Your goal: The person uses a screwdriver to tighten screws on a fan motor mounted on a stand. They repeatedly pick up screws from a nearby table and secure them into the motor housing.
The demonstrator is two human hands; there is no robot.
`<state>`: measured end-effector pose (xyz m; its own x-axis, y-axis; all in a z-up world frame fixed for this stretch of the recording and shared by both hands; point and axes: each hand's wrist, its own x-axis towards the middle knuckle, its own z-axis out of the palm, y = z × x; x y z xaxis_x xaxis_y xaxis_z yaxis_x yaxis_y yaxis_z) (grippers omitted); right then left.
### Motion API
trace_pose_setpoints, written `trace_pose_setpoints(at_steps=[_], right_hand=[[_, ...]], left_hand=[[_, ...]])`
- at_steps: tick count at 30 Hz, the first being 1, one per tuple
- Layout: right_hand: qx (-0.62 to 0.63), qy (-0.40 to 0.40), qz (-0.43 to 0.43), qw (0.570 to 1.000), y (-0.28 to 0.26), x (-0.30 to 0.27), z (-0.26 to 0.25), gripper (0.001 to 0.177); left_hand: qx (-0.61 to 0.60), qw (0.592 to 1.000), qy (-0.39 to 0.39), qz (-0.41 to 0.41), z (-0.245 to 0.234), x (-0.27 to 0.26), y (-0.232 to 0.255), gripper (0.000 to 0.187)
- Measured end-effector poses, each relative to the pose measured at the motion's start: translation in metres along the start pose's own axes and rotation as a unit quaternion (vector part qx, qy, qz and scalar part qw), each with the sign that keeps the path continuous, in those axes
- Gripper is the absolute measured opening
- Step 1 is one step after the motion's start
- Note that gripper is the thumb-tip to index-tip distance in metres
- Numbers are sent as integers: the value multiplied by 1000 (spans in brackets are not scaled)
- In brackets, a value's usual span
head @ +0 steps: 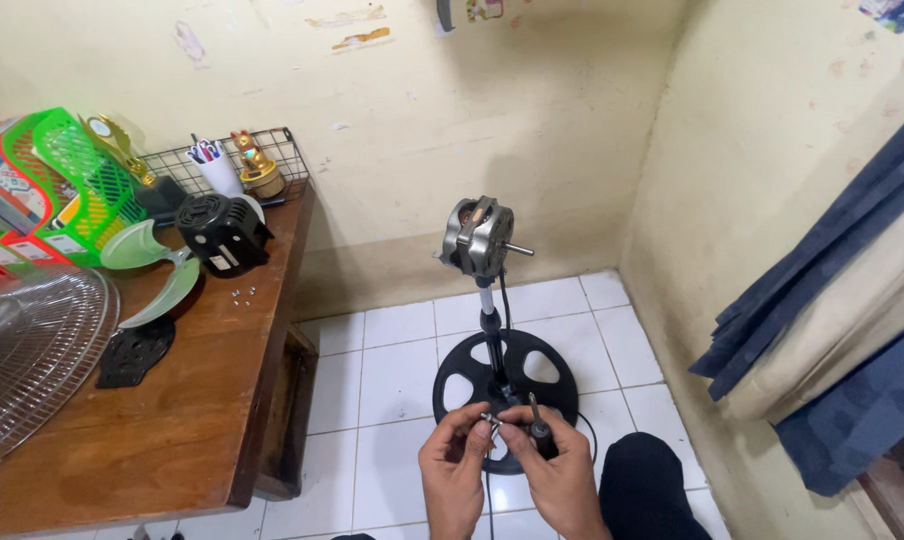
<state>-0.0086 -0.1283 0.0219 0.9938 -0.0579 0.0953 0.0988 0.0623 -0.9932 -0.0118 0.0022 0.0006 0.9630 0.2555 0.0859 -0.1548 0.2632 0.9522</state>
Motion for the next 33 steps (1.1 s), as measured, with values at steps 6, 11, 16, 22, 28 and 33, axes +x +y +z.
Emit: trace_pose_setpoints(at_steps=[6, 11, 16, 22, 28, 33], right_hand=[[-23, 4, 42, 999, 11, 6, 12, 20], [-22, -31, 19, 999, 10, 16, 30, 20], [-54, -82, 1, 995, 2, 34, 60, 18], [-74, -139, -34, 987, -12, 68, 104, 16], [-95, -217, -80, 968, -23, 105, 157, 15], [-126, -300, -133, 936, -23, 148, 222, 18]], left_hand=[[15, 998, 54, -43, -8, 5, 3, 37], [13, 999, 47, 0, -25, 13, 8, 33], [78, 994, 79, 12, -50, 29, 28, 25], [175, 979, 95, 43, -89, 59, 65, 22], [248, 961, 87, 89, -136, 94, 103, 18], [347, 925, 83, 130, -197, 139, 131, 13]])
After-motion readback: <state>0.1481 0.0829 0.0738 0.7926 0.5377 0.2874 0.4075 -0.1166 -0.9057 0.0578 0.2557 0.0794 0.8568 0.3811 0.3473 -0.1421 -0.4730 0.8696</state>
